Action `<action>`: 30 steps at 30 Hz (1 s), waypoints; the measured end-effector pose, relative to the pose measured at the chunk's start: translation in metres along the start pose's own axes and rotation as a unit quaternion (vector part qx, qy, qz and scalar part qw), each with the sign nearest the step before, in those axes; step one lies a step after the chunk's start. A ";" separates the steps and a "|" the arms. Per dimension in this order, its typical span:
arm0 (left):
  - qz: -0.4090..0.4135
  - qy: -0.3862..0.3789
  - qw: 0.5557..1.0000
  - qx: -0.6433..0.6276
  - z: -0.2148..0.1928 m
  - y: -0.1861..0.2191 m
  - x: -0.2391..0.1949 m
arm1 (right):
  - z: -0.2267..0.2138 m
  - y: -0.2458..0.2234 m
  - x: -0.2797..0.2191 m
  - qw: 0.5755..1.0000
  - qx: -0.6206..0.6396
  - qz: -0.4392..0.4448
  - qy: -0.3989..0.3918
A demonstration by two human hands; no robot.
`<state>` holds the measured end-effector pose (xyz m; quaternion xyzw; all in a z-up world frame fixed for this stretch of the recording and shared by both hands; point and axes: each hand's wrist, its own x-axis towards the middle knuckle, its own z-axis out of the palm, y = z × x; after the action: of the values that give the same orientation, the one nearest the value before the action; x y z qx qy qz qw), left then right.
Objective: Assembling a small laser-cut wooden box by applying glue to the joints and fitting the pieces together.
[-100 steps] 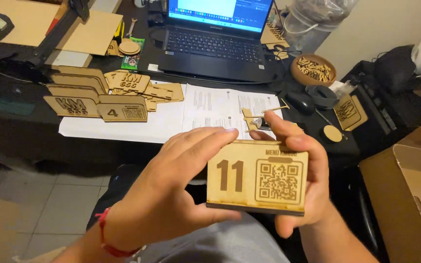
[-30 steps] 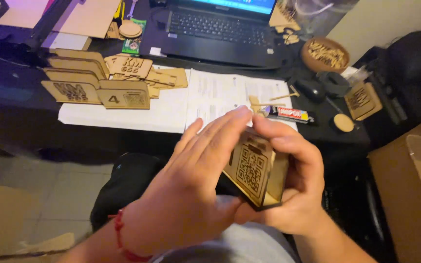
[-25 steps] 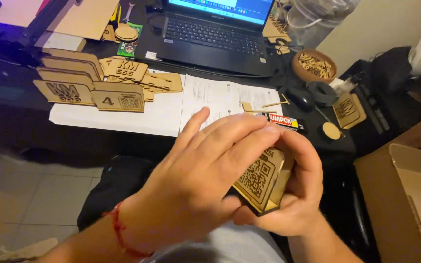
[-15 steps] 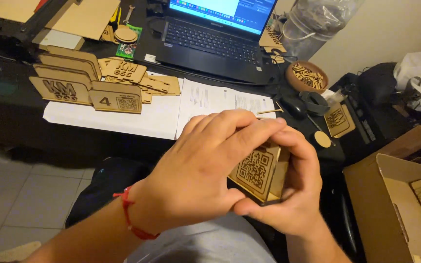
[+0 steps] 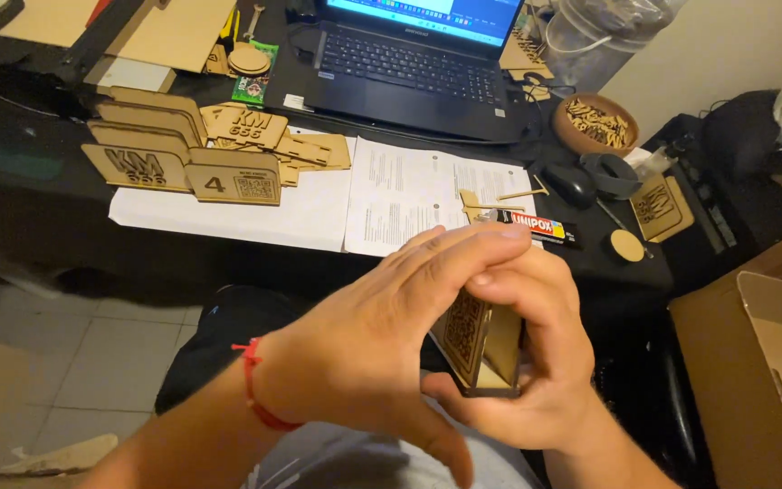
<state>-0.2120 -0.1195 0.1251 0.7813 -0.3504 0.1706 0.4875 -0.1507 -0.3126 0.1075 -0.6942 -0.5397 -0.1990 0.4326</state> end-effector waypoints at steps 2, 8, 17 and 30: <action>0.020 0.022 0.999 0.014 0.010 -0.003 -0.002 | 0.001 0.001 -0.005 1.000 0.007 0.003 0.011; 0.058 0.080 0.995 -0.010 0.021 -0.001 -0.004 | 0.001 0.005 -0.006 0.997 0.071 -0.020 0.016; 0.079 0.112 0.987 0.088 0.023 0.016 0.001 | 0.010 0.011 -0.015 0.975 0.190 -0.095 0.070; 0.052 0.093 0.980 0.170 0.017 0.014 -0.004 | 0.003 0.015 -0.015 0.973 0.204 -0.099 0.040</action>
<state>-0.2264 -0.1366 0.1240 0.8146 -0.3091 0.3246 0.3682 -0.1425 -0.3197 0.0893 -0.5258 -0.6171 -0.1545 0.5647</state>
